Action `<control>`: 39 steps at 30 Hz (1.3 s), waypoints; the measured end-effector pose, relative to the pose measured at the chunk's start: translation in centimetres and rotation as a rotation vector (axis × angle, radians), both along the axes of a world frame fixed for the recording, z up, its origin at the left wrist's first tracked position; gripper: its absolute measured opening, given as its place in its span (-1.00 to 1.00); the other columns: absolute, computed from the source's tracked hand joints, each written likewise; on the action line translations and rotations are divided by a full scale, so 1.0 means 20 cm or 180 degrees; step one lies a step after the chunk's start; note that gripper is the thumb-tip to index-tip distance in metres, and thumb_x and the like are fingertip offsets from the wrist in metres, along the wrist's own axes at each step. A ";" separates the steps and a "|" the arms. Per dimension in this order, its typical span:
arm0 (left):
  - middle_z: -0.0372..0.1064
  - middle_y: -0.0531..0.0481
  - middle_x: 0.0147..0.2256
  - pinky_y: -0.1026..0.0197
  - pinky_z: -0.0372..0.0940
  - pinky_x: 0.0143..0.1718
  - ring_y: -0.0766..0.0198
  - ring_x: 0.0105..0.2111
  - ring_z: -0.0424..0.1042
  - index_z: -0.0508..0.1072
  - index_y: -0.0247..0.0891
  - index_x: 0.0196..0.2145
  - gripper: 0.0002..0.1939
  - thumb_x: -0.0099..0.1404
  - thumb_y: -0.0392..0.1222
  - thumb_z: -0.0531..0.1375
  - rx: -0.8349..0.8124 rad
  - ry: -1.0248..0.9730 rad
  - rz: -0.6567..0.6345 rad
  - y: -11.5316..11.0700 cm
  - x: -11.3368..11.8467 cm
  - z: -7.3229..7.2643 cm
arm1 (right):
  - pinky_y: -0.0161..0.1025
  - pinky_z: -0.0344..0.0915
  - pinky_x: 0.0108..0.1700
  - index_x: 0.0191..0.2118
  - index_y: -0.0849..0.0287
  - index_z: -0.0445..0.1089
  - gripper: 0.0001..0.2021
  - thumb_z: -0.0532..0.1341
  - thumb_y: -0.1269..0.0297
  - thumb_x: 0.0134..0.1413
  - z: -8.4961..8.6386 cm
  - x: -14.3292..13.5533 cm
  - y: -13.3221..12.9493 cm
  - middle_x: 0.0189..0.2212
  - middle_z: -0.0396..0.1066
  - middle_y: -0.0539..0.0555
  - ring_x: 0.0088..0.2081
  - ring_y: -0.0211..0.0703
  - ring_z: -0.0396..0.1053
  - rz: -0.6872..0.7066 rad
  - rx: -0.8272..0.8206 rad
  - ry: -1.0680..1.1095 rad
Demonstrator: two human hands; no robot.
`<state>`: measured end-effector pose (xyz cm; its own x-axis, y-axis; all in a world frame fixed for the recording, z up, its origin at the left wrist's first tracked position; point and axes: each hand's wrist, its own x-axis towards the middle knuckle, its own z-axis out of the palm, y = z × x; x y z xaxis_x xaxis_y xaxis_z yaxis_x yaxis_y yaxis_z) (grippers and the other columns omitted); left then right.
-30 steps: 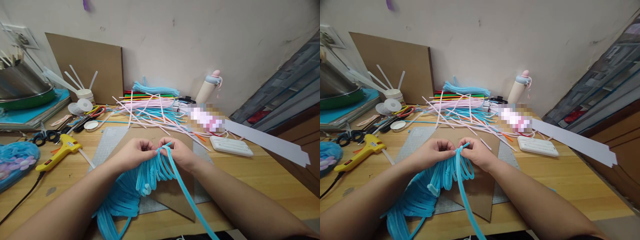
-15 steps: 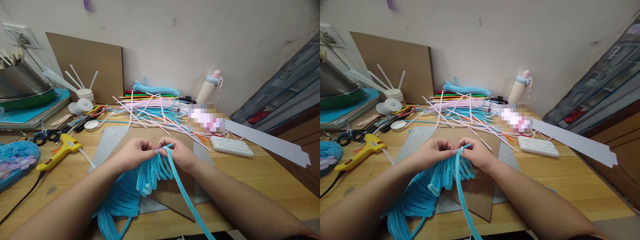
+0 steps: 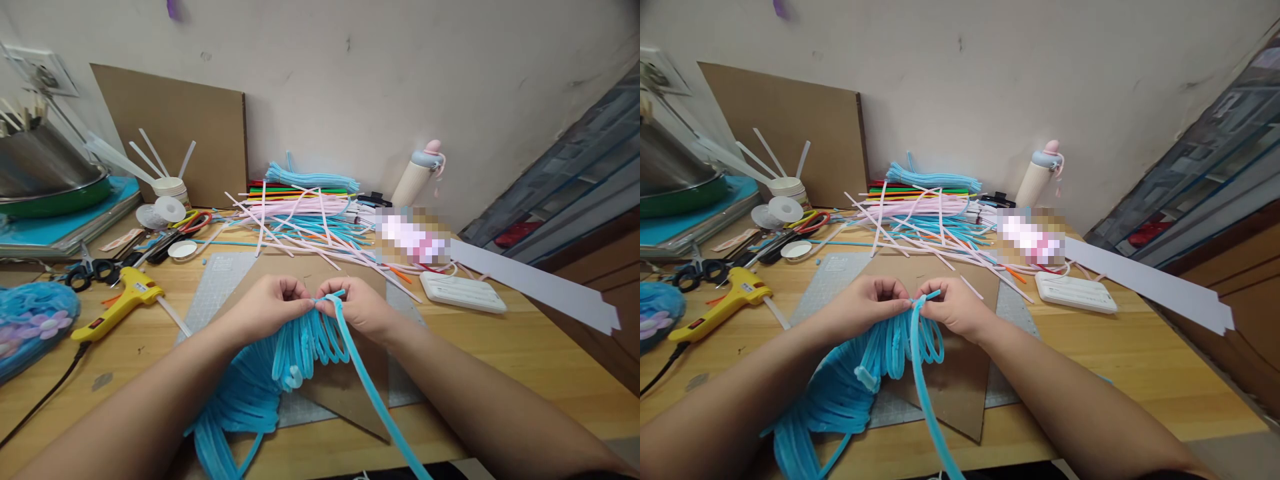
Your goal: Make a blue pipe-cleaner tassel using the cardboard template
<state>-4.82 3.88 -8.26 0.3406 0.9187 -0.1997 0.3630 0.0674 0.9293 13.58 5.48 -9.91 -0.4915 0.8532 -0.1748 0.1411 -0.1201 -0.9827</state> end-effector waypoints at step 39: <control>0.20 0.11 -0.60 0.36 0.02 -0.59 0.43 -0.60 0.13 0.39 -0.33 -0.50 -0.73 0.04 -0.02 0.23 0.0102 -0.0092 0.0067 0.00 0.00 0.00 | -0.37 0.05 -0.47 -0.44 0.25 0.37 -0.67 0.40 0.15 -0.33 0.00 -0.02 0.00 -0.58 0.25 -0.08 -0.53 -0.38 0.11 -0.0149 0.0002 0.0205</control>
